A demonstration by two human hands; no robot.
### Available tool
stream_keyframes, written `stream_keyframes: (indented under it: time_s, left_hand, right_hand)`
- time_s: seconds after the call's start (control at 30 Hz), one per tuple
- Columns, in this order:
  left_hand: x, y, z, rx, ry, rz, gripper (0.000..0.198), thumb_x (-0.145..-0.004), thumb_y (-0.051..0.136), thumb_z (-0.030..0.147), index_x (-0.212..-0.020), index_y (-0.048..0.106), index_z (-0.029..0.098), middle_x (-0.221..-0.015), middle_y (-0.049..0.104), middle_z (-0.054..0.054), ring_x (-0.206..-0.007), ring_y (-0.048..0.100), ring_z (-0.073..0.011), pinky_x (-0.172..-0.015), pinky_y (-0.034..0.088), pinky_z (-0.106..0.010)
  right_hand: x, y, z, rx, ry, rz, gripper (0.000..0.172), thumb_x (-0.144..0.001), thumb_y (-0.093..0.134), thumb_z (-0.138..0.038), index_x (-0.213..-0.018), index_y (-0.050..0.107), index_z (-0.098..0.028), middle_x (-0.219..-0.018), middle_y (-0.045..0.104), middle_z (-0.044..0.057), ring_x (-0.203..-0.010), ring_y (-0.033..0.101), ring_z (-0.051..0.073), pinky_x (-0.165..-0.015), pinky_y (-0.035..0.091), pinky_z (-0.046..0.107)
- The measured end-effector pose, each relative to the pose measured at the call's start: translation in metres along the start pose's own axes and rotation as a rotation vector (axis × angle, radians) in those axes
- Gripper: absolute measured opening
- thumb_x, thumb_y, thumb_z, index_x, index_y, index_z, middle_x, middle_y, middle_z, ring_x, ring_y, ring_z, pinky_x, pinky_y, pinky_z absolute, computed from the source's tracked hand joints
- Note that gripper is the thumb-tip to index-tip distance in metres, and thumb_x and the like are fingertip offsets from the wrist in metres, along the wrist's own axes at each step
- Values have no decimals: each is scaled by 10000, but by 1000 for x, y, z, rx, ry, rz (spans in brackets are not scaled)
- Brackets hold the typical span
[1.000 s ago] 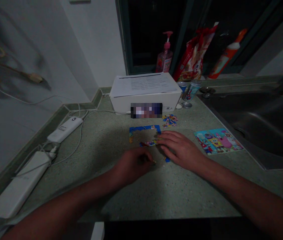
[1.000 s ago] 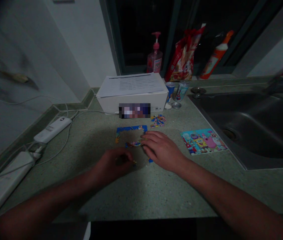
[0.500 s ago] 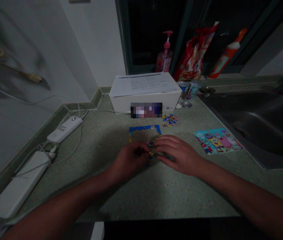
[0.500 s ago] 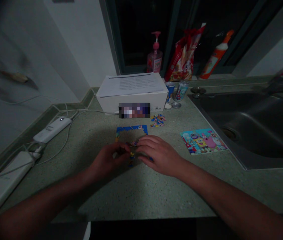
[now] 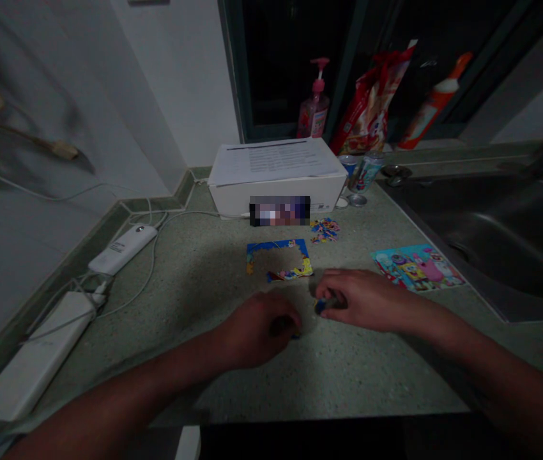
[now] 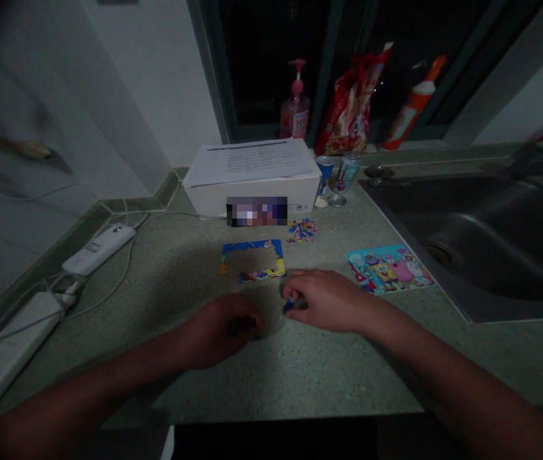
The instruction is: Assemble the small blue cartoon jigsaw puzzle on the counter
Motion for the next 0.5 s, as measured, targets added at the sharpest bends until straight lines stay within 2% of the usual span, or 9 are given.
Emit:
stream_keyframes:
  time_s: [0.2, 0.33, 0.5]
  left_hand:
    - [0, 8, 4, -151, 82, -61, 197, -868, 629, 64, -899, 757, 210, -891, 777, -17, -823, 710, -188, -794, 551, -342]
    - [0, 7, 3, -242, 87, -32, 121, -900, 659, 124, -917, 737, 214, -971, 757, -44, -882, 694, -213, -850, 559, -395]
    - [1, 3, 2, -218, 89, 19, 114, -921, 669, 170, -993, 735, 230, -1032, 768, -56, -947, 698, -227, -901, 573, -426]
  right_hand:
    - [1, 15, 9, 45, 69, -23, 172, -835, 805, -189, -940, 696, -272, -938, 751, -9, -818, 717, 212, -689, 490, 335]
    - [0, 14, 13, 14, 111, -36, 159, -841, 795, -184, -877, 661, -262, -880, 735, -10, -771, 690, 197, -668, 473, 326]
    - [-1, 13, 11, -27, 103, -12, 167, -819, 773, -159, -861, 643, -255, -860, 729, -6, -715, 656, 179, -630, 442, 314]
Point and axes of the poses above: each hand's wrist, its own x-axis away from the middle knuckle, its own y-axis out of the palm, z = x × y, the point moved 8 cm from there along -x, towards the middle knuckle
